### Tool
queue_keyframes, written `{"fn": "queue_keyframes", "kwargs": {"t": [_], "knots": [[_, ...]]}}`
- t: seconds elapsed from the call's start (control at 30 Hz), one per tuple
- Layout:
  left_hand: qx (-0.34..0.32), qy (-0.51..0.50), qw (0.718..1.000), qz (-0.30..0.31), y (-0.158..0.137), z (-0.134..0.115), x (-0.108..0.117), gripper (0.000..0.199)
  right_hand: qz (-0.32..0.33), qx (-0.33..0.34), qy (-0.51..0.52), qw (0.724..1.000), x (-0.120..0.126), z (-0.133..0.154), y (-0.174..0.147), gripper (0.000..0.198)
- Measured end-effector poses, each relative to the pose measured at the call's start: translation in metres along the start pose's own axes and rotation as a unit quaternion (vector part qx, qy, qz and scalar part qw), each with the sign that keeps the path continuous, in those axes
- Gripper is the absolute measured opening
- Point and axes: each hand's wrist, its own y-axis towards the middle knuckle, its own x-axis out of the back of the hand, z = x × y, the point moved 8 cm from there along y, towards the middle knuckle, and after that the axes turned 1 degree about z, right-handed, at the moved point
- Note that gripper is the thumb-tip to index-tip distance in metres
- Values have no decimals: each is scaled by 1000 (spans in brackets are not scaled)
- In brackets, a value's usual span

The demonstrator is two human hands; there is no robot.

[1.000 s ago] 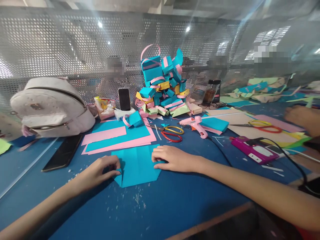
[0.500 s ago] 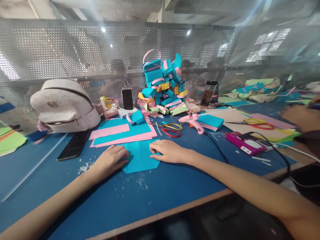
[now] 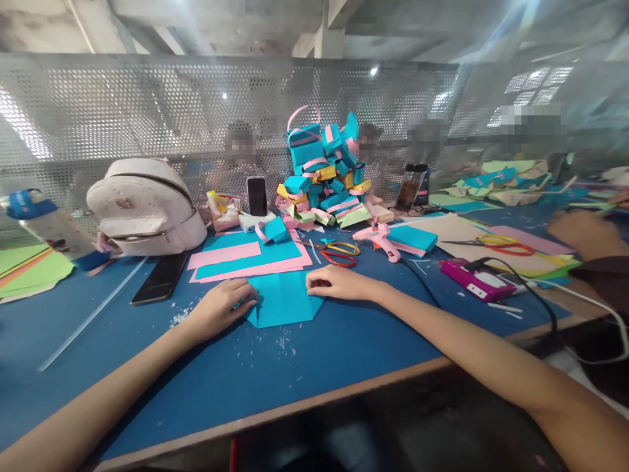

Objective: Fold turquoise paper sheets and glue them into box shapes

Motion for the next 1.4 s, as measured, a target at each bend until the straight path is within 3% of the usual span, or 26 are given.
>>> {"fn": "queue_keyframes", "kwargs": {"t": [0.23, 0.37, 0.53, 0.7, 1.0, 1.2, 1.4], "knots": [[30, -56, 998, -20, -1, 11, 3, 34, 13, 8, 76, 997, 2, -12, -1, 47], [41, -91, 995, -15, -4, 16, 7, 40, 28, 1, 95, 995, 2, -14, -1, 46], [16, -149, 987, 50, -6, 14, 11, 36, 67, -2, 98, 993, -1, -10, -5, 32], [-13, -194, 974, 118, -10, 10, 13, 26, 90, -5, 97, 991, -1, -7, -9, 31], [-21, -163, 973, 159, -12, 5, 4, 29, 128, -12, 81, 988, -9, -1, -11, 34], [-15, -120, 985, 126, -13, -3, 7, 31, 113, -9, 14, 993, -8, 4, -12, 35], [-13, -108, 988, 108, -12, -19, 6, 16, 116, 54, 26, 991, -10, 20, -13, 27]]}}
